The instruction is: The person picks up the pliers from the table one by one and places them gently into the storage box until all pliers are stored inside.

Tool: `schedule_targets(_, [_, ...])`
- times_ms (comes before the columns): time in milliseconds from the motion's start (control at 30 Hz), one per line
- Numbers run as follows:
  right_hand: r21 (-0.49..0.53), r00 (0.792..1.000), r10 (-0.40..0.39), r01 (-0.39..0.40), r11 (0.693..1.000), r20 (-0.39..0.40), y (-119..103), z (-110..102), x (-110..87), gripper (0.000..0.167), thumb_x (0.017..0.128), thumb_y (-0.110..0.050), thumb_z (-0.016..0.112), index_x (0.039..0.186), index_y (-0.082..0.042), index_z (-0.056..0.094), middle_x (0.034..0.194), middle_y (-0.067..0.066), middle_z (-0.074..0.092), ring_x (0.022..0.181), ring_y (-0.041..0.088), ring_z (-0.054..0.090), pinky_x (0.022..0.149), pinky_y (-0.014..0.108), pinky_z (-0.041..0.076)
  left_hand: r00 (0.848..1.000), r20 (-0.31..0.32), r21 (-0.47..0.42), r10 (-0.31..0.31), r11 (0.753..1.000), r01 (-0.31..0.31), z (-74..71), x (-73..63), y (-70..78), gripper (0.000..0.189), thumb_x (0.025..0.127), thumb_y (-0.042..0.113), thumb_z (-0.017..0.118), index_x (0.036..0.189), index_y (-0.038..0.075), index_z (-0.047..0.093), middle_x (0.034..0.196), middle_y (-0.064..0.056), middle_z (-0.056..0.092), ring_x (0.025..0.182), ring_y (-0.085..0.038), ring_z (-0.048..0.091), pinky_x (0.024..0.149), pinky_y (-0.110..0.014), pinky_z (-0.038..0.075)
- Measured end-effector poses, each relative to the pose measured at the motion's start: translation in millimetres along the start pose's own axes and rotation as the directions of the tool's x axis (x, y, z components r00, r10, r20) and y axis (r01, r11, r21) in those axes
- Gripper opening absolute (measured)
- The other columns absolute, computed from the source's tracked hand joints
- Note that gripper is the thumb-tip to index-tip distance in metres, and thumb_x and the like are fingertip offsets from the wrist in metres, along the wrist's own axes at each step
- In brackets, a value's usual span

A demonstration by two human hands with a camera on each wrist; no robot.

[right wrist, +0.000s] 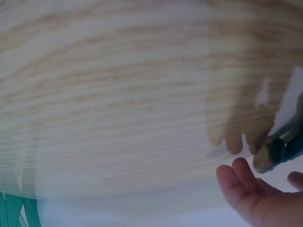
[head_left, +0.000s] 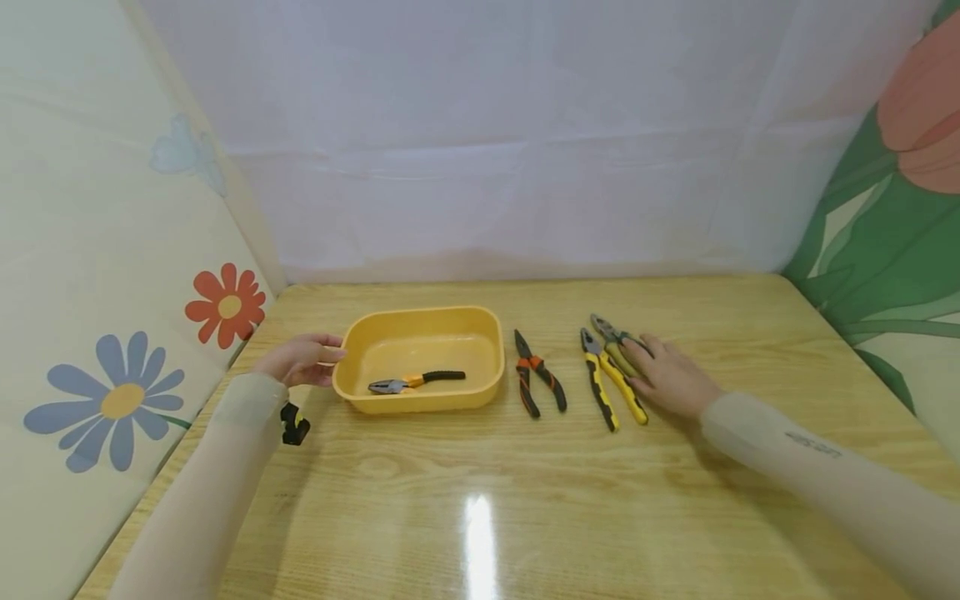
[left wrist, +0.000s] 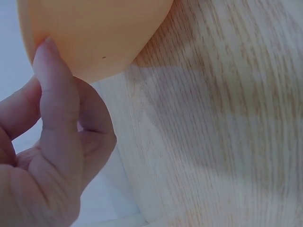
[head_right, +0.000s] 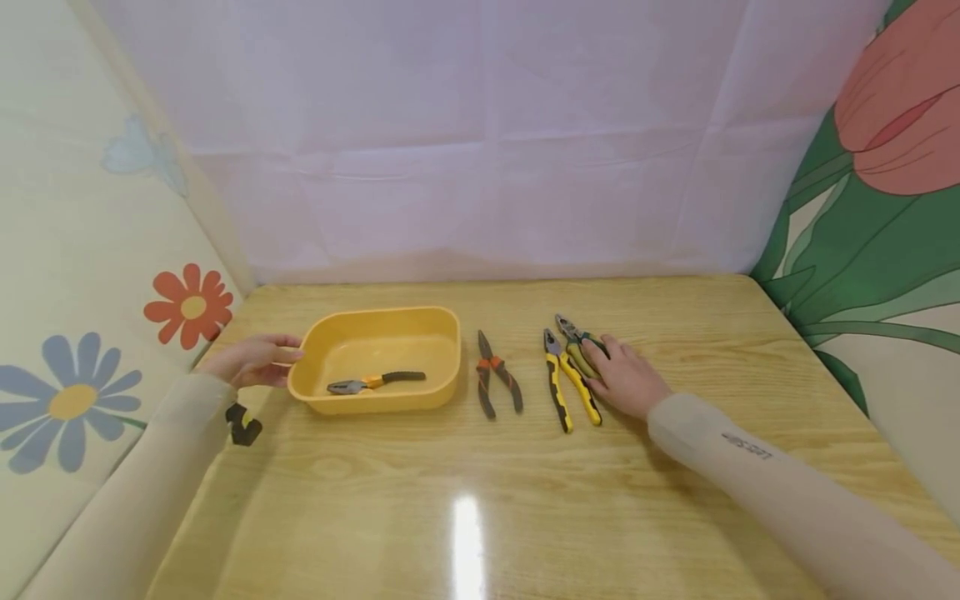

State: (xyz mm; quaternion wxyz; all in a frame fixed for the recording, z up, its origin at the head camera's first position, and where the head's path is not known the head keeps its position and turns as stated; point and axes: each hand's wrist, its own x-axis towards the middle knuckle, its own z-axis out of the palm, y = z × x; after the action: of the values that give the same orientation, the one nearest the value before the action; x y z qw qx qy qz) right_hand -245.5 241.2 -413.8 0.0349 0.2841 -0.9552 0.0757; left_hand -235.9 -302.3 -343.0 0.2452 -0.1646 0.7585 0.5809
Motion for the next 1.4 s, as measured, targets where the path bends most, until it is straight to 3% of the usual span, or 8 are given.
schedule_targets(367, [-0.008, 0.999, -0.041, 0.041, 0.999, 0.001, -4, 2, 4.9, 0.054, 0.093, -0.009, 0.059, 0.143, 0.000, 0.041, 0.132, 0.043, 0.035, 0.104, 0.058, 0.049, 0.084, 0.066, 0.046, 1.000, 0.012, 0.015, 0.021, 1.000, -0.021, -0.2, -3.4, -2.3, 0.045, 0.102, 0.007, 0.048, 0.141, -0.007, 0.030, 0.097, -0.008, 0.056, 0.075, -0.014, 0.062, 0.067, -0.025, 0.057])
schedule_targets(533, [-0.006, 1.000, -0.023, 0.023, 1.000, 0.007, -3, 3, 4.4, 0.052, 0.094, -0.010, 0.055, 0.144, -0.003, 0.041, 0.135, 0.043, 0.033, 0.101, 0.057, 0.049, 0.076, 0.066, 0.049, 1.000, 0.010, 0.017, 0.020, 1.000, -0.021, -0.5, -3.5, -2.7, 0.046, 0.102, 0.008, 0.048, 0.141, -0.007, 0.030, 0.098, -0.008, 0.056, 0.075, -0.014, 0.062, 0.068, -0.026, 0.057])
schedule_targets(867, [-0.005, 0.998, 0.060, -0.060, 0.998, 0.016, -1, 5, 9.3, 0.051, 0.099, -0.021, 0.048, 0.146, -0.006, 0.038, 0.129, 0.042, 0.038, 0.101, 0.055, 0.050, 0.080, 0.068, 0.045, 1.000, -0.006, 0.016, 0.003, 1.000, -0.002, 0.7, -4.4, -1.5, 0.047, 0.102, 0.008, 0.048, 0.144, -0.006, 0.029, 0.100, -0.009, 0.055, 0.075, -0.014, 0.063, 0.070, -0.026, 0.057])
schedule_targets(1100, [0.023, 0.991, 0.128, -0.127, 0.992, -0.040, -3, 4, 10.7, 0.047, 0.097, -0.016, 0.055, 0.142, -0.007, 0.046, 0.123, 0.041, 0.041, 0.096, 0.052, 0.050, 0.076, 0.063, 0.048, 1.000, 0.013, 0.023, 0.014, 1.000, -0.015, 1.0, -5.4, -0.4, 0.047, 0.102, 0.008, 0.047, 0.142, -0.007, 0.029, 0.100, -0.009, 0.055, 0.074, -0.013, 0.062, 0.069, -0.026, 0.057])
schedule_targets(1267, [-0.034, 0.986, 0.130, -0.134, 0.990, -0.104, -4, -2, 10.4, 0.046, 0.092, -0.014, 0.057, 0.137, -0.007, 0.054, 0.118, 0.040, 0.046, 0.087, 0.044, 0.050, 0.072, 0.055, 0.047, 1.000, 0.021, 0.030, 0.022, 0.999, -0.023, 0.3, -4.4, 0.5, 0.045, 0.102, 0.008, 0.047, 0.141, -0.008, 0.029, 0.101, -0.009, 0.054, 0.074, -0.013, 0.061, 0.069, -0.026, 0.057])
schedule_targets(1400, [-0.024, 0.986, 0.126, -0.130, 0.991, -0.112, -3, -5, 9.3, 0.046, 0.092, -0.015, 0.055, 0.137, -0.007, 0.054, 0.117, 0.040, 0.045, 0.085, 0.044, 0.049, 0.070, 0.053, 0.047, 1.000, 0.003, 0.047, 0.012, 0.999, -0.012, -0.2, -3.4, 1.1, 0.046, 0.102, 0.009, 0.048, 0.141, -0.007, 0.030, 0.099, -0.009, 0.054, 0.072, -0.013, 0.061, 0.068, -0.025, 0.057])
